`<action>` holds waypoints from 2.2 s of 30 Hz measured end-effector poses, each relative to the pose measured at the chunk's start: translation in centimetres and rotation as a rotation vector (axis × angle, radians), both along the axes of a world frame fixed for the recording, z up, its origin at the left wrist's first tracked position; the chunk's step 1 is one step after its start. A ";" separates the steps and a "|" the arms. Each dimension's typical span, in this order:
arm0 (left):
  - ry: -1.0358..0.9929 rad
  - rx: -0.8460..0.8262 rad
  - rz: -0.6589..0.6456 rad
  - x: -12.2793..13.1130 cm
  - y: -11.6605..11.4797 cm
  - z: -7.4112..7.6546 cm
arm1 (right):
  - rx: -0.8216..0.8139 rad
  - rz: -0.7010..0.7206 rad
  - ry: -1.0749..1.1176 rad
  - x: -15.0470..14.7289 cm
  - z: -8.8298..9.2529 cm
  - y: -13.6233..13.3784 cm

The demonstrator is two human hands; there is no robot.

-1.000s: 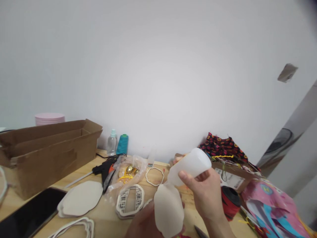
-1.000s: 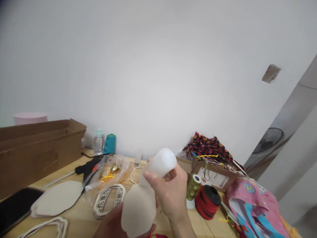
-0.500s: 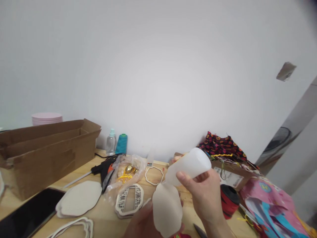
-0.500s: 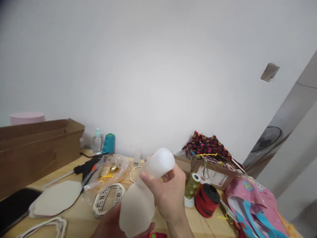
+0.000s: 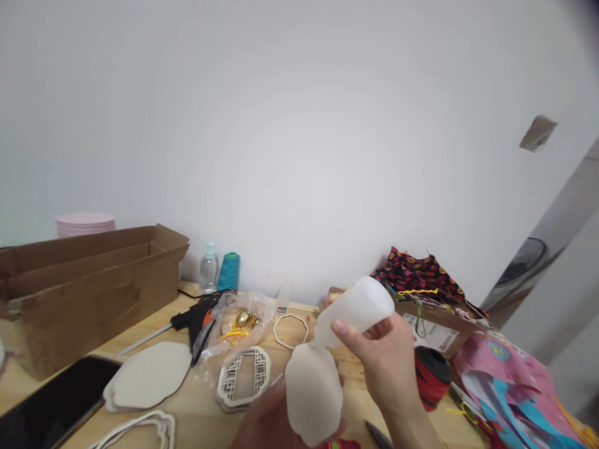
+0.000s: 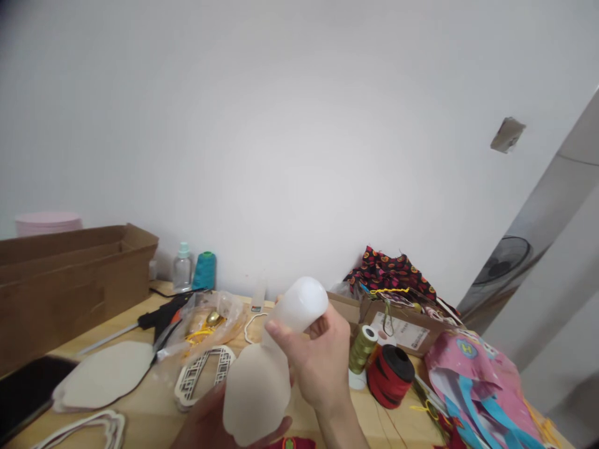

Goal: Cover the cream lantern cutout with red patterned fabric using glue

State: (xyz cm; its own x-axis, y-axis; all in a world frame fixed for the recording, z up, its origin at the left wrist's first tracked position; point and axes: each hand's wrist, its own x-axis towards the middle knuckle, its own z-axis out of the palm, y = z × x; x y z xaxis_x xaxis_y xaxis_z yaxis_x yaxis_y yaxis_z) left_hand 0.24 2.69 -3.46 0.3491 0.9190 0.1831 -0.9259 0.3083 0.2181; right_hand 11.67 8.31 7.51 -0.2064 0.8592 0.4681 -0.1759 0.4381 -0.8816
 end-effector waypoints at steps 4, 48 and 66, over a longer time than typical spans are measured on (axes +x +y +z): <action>-0.017 0.032 -0.008 -0.2 0.1 -0.2 | 0.014 -0.001 0.024 0.2 0.1 0.6; 0.023 0.082 -0.057 0.1 -0.1 0.0 | -0.047 0.081 0.050 -0.8 -0.3 -1.1; 0.028 0.211 -0.045 -0.5 0.2 0.1 | -0.057 0.089 0.414 0.8 0.7 0.4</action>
